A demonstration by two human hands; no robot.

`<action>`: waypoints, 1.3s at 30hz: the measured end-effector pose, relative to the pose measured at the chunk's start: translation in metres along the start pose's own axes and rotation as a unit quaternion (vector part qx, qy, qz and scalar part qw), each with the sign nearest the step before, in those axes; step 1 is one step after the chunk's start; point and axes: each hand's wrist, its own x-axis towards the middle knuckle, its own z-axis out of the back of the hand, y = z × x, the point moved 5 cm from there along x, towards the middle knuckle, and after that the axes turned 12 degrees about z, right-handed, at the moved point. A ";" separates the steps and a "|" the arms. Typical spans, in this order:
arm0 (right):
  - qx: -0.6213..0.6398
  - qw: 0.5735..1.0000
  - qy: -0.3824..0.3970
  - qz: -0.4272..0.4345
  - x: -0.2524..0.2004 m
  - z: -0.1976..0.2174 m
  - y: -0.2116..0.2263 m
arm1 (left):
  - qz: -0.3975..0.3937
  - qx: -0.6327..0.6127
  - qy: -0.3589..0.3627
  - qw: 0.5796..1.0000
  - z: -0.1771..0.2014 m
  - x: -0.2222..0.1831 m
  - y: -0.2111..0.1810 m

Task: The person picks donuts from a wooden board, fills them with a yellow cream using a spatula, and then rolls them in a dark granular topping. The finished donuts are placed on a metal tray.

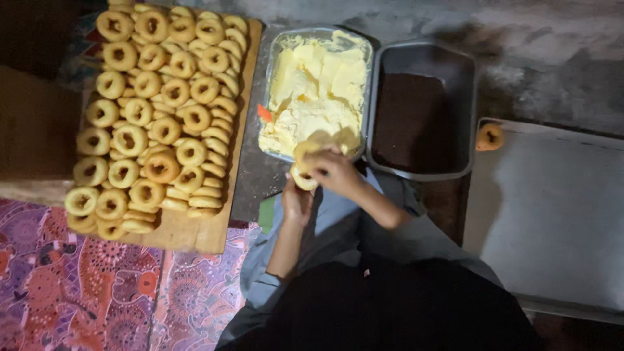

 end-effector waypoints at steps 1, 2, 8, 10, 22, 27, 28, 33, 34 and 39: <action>0.025 0.999 0.023 0.030 -0.003 0.006 0.010 | -0.007 0.006 0.019 1.000 -0.005 0.000 0.002; 0.050 0.996 0.046 0.060 -0.005 0.011 0.019 | -0.013 0.012 0.037 0.999 -0.010 -0.001 0.002; -0.030 0.998 -0.040 0.037 -0.034 0.073 0.019 | 0.012 0.039 0.108 0.993 -0.056 -0.006 0.043; -0.058 0.996 -0.068 -0.004 -0.048 0.091 0.009 | 0.047 0.055 0.118 0.990 -0.074 -0.005 0.067; -0.252 0.946 -0.098 -0.178 -0.191 0.152 -0.136 | -0.206 0.602 -0.011 0.771 -0.148 0.088 0.119; 0.029 0.887 -0.302 -0.347 -0.238 0.165 -0.155 | -0.400 0.710 0.028 0.580 -0.186 0.095 0.129; 0.062 0.884 -0.320 -0.335 -0.236 0.167 -0.152 | -0.376 0.709 0.023 0.597 -0.185 0.103 0.131; 0.044 0.914 -0.336 -0.224 -0.182 0.178 -0.116 | 0.013 0.381 -0.042 0.924 -0.141 0.146 0.160; -0.108 0.944 -0.268 -0.159 -0.163 0.180 -0.099 | 0.062 0.290 0.015 0.955 -0.138 0.145 0.169; -0.162 0.941 -0.253 -0.155 -0.128 0.196 -0.084 | 0.183 0.083 0.051 0.978 -0.155 0.135 0.187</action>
